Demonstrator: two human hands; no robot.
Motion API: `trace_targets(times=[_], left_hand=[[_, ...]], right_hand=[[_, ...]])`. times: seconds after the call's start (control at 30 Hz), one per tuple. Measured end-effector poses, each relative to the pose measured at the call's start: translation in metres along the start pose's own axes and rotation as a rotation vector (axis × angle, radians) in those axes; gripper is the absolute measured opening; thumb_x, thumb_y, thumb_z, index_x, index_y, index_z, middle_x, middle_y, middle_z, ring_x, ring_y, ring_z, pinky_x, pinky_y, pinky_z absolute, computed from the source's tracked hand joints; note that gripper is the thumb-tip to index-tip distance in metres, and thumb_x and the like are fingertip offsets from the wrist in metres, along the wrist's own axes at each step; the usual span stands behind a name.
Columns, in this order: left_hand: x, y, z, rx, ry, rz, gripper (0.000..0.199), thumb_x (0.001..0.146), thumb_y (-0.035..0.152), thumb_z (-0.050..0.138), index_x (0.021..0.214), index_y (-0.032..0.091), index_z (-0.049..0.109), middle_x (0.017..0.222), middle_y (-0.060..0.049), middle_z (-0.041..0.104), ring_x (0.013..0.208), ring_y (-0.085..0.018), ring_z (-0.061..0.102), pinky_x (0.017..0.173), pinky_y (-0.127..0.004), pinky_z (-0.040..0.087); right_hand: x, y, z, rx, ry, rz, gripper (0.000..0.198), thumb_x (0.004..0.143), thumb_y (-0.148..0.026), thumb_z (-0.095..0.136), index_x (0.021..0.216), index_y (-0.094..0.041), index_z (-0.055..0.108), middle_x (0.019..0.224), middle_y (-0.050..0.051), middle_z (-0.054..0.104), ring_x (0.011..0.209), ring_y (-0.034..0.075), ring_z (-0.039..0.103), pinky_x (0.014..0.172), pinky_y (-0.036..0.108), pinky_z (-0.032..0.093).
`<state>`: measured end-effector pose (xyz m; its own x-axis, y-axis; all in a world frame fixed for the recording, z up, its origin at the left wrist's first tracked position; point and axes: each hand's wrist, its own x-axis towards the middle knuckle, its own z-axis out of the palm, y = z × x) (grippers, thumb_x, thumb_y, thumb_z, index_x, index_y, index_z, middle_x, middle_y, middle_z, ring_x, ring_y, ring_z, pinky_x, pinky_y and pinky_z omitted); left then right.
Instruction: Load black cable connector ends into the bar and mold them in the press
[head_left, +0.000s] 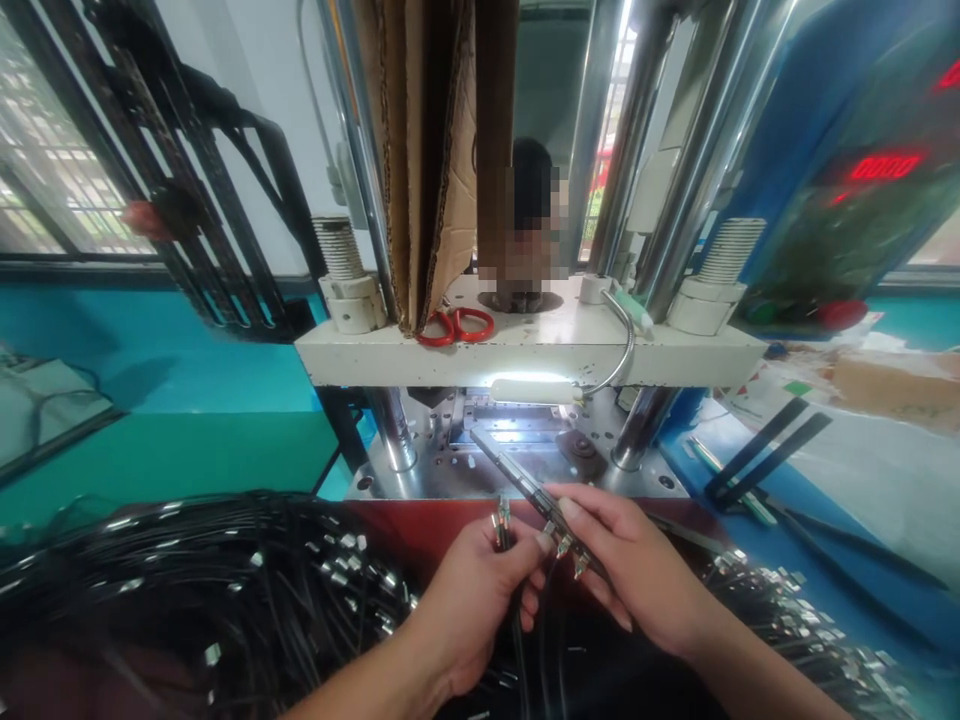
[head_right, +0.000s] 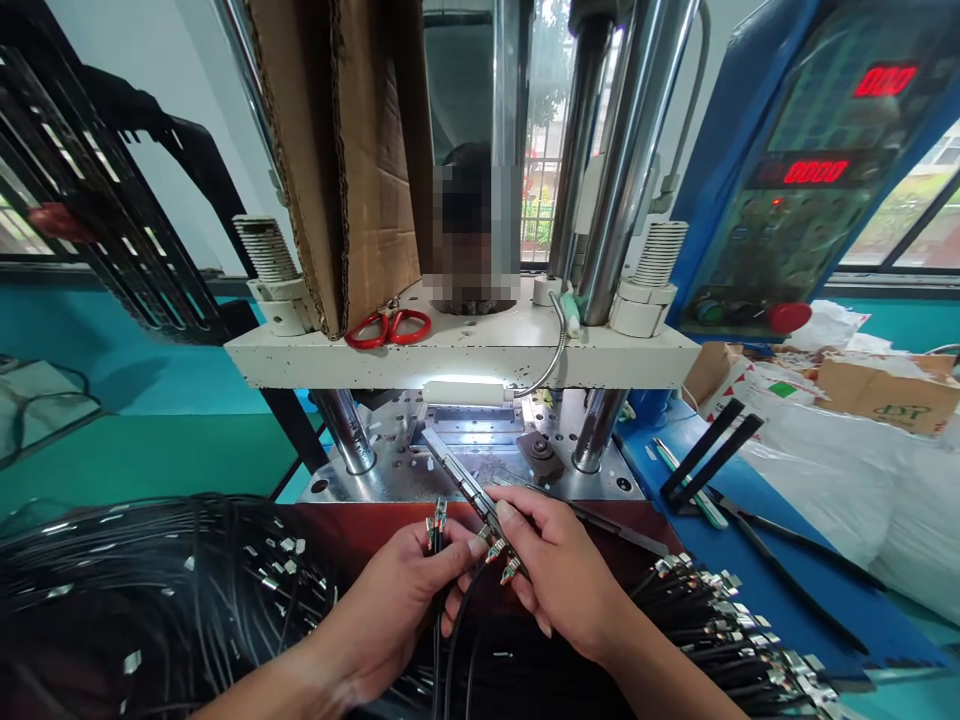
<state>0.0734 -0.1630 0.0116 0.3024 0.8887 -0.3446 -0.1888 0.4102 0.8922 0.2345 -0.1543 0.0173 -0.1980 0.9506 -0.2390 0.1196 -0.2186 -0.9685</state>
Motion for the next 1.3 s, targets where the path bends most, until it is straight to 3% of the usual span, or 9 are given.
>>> trace_targets(times=[0.17,0.37,0.6,0.73,0.87,0.97,1.13,1.3], left_hand=[[-0.001,0.001,0.0,0.015,-0.005,-0.019,0.02,0.081,0.029,0.06,0.069,0.015,0.053,0.058,0.003,0.051,0.044,-0.006,0.042,0.041,-0.018,0.032],[0.001,0.002,-0.001,-0.008,-0.001,-0.053,0.02,0.079,0.028,0.061,0.067,0.015,0.052,0.057,0.003,0.05,0.043,-0.006,0.041,0.039,-0.018,0.029],[0.001,0.002,-0.006,-0.068,-0.018,-0.088,0.019,0.077,0.026,0.065,0.068,0.015,0.053,0.057,0.003,0.051,0.044,-0.006,0.041,0.039,-0.018,0.029],[-0.001,0.008,-0.007,-0.031,-0.058,-0.03,0.022,0.079,0.031,0.066,0.07,0.013,0.058,0.061,0.0,0.056,0.05,-0.009,0.049,0.047,-0.021,0.038],[-0.004,0.018,-0.014,-0.102,-0.06,0.032,0.025,0.08,0.036,0.065,0.075,0.011,0.064,0.07,-0.003,0.059,0.064,-0.012,0.054,0.068,-0.028,0.046],[-0.004,0.021,-0.021,-0.241,-0.114,-0.025,0.018,0.078,0.028,0.069,0.085,0.012,0.065,0.074,-0.003,0.058,0.068,-0.012,0.054,0.07,-0.027,0.045],[-0.003,0.019,-0.025,-0.409,-0.129,-0.108,0.031,0.078,0.019,0.071,0.106,0.014,0.06,0.074,-0.002,0.056,0.067,-0.01,0.054,0.069,-0.026,0.047],[0.0,0.017,-0.022,-0.461,-0.124,-0.137,0.015,0.078,0.02,0.07,0.081,0.012,0.058,0.064,0.001,0.049,0.053,-0.004,0.044,0.053,-0.017,0.039]], right_hand=[[0.0,0.002,0.0,-0.047,-0.011,-0.014,0.047,0.09,-0.05,0.047,0.13,-0.024,0.05,0.043,-0.009,0.047,0.03,0.007,0.036,0.024,0.012,0.027],[0.0,-0.003,0.002,-0.082,-0.012,-0.04,0.049,0.091,-0.049,0.046,0.131,-0.021,0.049,0.05,-0.006,0.053,0.032,0.006,0.039,0.025,0.013,0.029],[-0.003,-0.002,0.008,-0.133,-0.042,-0.098,0.042,0.092,-0.049,0.044,0.128,-0.027,0.053,0.068,-0.002,0.061,0.04,0.005,0.042,0.029,0.01,0.029],[-0.002,-0.001,0.006,-0.059,-0.038,-0.062,0.047,0.091,-0.049,0.044,0.131,-0.025,0.048,0.058,-0.004,0.057,0.034,0.006,0.039,0.026,0.012,0.028],[0.002,-0.004,-0.004,0.078,0.017,-0.006,0.05,0.088,-0.047,0.05,0.131,-0.022,0.049,0.047,-0.008,0.047,0.032,0.006,0.036,0.025,0.011,0.025],[0.003,-0.005,-0.009,0.137,0.033,-0.013,0.051,0.087,-0.047,0.053,0.131,-0.022,0.05,0.046,-0.009,0.044,0.031,0.006,0.035,0.024,0.011,0.024],[0.005,-0.004,-0.011,0.153,0.042,0.006,0.052,0.086,-0.048,0.053,0.132,-0.023,0.049,0.047,-0.008,0.046,0.031,0.006,0.036,0.023,0.01,0.024],[0.005,0.0,-0.008,0.128,0.023,0.013,0.049,0.088,-0.049,0.05,0.132,-0.026,0.049,0.049,-0.007,0.047,0.032,0.006,0.036,0.024,0.011,0.024]])
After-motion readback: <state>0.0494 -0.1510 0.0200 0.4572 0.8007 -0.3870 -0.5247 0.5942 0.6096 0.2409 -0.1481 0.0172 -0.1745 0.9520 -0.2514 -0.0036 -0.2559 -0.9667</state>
